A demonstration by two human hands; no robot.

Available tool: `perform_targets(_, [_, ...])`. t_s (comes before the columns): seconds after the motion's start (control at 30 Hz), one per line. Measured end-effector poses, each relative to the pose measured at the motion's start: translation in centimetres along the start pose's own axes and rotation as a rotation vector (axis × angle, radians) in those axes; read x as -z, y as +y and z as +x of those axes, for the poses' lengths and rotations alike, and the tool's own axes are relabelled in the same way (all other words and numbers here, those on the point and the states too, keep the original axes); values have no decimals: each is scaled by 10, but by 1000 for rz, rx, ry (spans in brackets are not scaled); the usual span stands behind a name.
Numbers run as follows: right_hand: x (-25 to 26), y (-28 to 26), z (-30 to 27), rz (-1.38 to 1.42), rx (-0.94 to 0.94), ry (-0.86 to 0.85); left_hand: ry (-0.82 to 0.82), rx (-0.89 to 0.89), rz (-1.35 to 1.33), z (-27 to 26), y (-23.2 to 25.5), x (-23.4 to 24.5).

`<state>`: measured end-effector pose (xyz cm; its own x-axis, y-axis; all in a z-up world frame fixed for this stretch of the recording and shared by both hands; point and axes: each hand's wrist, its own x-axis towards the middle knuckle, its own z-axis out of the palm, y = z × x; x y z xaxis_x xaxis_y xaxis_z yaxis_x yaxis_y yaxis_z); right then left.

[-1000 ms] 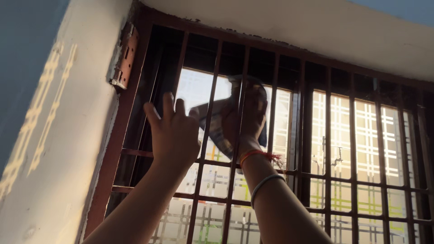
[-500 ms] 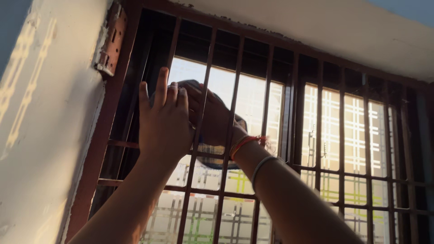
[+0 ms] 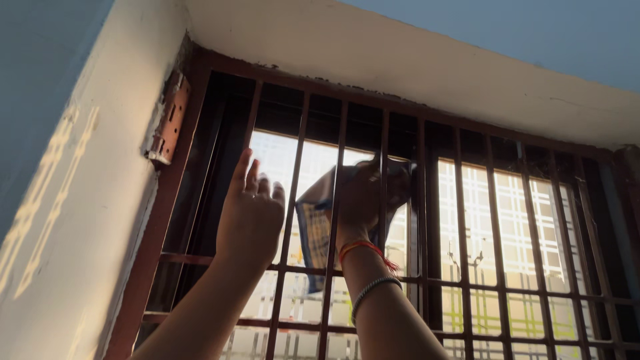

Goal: The person wipes the metal window grille with a cloth, moving systematically from the top to the bottom and across the width. The person uses a spray bottle to apply cleaning solution to the cloth and continues wiping the grille and the window sill.

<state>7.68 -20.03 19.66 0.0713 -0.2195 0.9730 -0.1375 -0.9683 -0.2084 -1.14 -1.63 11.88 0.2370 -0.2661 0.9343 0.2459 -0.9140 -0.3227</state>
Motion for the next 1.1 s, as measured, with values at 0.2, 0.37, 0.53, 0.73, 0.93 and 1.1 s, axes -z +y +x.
perform_targets(0.2, [27, -18, -23, -72, 540, 798, -37, 34, 11, 3, 2, 6])
perform_targets(0.37, [32, -7, -24, 54, 215, 135, 41, 49, -28, 5, 3, -8])
perform_targets(0.53, [26, 14, -32, -57, 120, 169, 70, 47, -185, 1, 0, -15])
perform_targets(0.73, [45, 5, -39, -190, 519, 9, 103, 83, -224, 0, -2, -6])
perform_targets(0.93, [59, -11, -47, -149, 1198, 11, -55, 71, -243, -6, -4, 14])
perform_targets(1.1, [53, -6, -53, -155, 1188, 118, 183, 110, -118, -7, -2, 7])
